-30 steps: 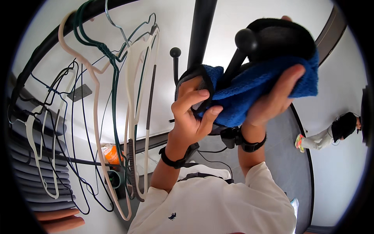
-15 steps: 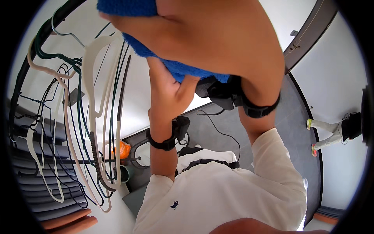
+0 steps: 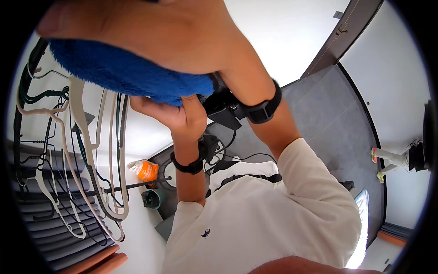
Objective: The person wipes down the window sill and a stand with a cloth.
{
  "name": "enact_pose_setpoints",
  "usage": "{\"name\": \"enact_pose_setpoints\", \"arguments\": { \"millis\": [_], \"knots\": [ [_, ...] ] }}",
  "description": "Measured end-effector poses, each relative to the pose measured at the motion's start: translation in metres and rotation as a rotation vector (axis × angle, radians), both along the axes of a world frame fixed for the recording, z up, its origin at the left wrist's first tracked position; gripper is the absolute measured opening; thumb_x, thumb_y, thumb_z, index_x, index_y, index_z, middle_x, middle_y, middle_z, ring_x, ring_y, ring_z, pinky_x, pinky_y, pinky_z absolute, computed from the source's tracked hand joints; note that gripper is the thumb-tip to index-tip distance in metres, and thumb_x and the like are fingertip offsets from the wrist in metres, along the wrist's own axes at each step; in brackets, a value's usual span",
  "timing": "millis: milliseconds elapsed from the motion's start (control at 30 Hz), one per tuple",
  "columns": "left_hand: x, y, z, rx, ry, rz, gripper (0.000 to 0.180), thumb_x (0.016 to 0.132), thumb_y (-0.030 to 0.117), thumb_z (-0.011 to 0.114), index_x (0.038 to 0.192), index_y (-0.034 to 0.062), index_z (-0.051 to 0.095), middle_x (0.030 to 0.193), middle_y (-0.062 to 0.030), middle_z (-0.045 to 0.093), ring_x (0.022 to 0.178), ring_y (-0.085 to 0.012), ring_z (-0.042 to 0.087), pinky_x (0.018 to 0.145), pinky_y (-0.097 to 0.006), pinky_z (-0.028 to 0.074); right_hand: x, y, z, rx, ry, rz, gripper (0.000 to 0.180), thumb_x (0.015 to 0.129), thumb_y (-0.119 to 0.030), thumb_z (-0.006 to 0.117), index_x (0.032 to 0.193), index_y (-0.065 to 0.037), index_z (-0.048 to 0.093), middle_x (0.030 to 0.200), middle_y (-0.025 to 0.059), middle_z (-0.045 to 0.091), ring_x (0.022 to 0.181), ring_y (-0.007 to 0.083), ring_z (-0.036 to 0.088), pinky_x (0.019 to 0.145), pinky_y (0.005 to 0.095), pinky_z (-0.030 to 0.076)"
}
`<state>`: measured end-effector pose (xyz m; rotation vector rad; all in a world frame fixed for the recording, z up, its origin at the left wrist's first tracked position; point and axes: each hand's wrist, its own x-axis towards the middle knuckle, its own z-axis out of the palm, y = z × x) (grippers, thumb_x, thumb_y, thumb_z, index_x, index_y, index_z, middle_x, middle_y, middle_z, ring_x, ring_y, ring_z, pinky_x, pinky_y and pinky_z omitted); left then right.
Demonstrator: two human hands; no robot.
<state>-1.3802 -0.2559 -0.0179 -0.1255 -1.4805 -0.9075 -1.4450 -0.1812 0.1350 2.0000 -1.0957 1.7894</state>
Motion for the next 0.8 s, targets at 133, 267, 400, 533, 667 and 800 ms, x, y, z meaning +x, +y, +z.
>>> {"name": "enact_pose_setpoints", "arguments": {
  "millis": [133,267,400,533,667,800],
  "knots": [
    [-0.010,-0.005,-0.022,-0.054,0.008,0.116,0.081,0.085,0.006,0.063,0.143,-0.0092,0.009,0.132,-0.0221,0.030,0.123,-0.0259,0.040,0.103,-0.037,0.032,-0.001,-0.002,-0.004,-0.120,0.178,-0.110,0.028,0.083,-0.004,0.064,0.105,0.003,0.050,0.080,0.0141,0.066,0.064,0.0274,0.067,0.058,0.0338,0.050],
    [-0.012,-0.021,-0.034,-0.285,-0.013,0.345,0.079,0.083,-0.001,0.062,0.144,-0.0056,0.011,0.133,-0.0234,0.032,0.120,-0.0244,0.042,0.101,-0.036,0.034,0.022,0.019,0.022,0.442,0.132,-0.574,0.030,0.083,-0.008,0.066,0.107,0.002,0.051,0.081,0.0144,0.066,0.065,0.0240,0.067,0.059,0.0316,0.050],
    [-0.013,-0.020,-0.044,-0.085,0.030,0.203,0.075,0.085,0.002,0.062,0.142,-0.0049,0.014,0.132,-0.0224,0.030,0.119,-0.0243,0.041,0.099,-0.036,0.036,0.019,0.015,0.011,0.267,-0.204,-0.232,0.032,0.083,-0.011,0.067,0.108,0.001,0.052,0.082,0.0138,0.066,0.067,0.0227,0.067,0.061,0.0310,0.050],
    [-0.012,-0.024,-0.053,-0.063,-0.002,0.242,0.068,0.094,0.012,0.056,0.146,0.0010,0.014,0.134,-0.0214,0.029,0.122,-0.0288,0.041,0.102,-0.041,0.036,0.019,0.008,0.001,0.336,-0.457,-0.072,0.033,0.083,-0.012,0.068,0.109,0.000,0.052,0.083,0.0134,0.066,0.068,0.0217,0.067,0.063,0.0305,0.050],
    [-0.016,-0.013,-0.056,-0.052,-0.080,0.261,0.059,0.099,0.021,0.054,0.142,0.0002,0.019,0.128,-0.0203,0.035,0.114,-0.0257,0.045,0.095,-0.037,0.038,-0.001,-0.020,-0.027,-0.243,-0.207,0.031,0.032,0.084,-0.015,0.069,0.110,-0.001,0.055,0.091,0.0089,0.065,0.075,0.0182,0.064,0.069,0.0313,0.052],
    [-0.017,-0.010,-0.058,0.045,-0.057,0.125,0.053,0.101,0.017,0.049,0.139,-0.0056,0.021,0.131,-0.0237,0.035,0.115,-0.0279,0.045,0.099,-0.040,0.035,0.013,0.003,-0.016,-0.010,-0.341,-0.069,0.033,0.085,-0.012,0.068,0.109,0.001,0.049,0.080,0.0127,0.064,0.070,0.0236,0.065,0.067,0.0342,0.052]
  ]
}}
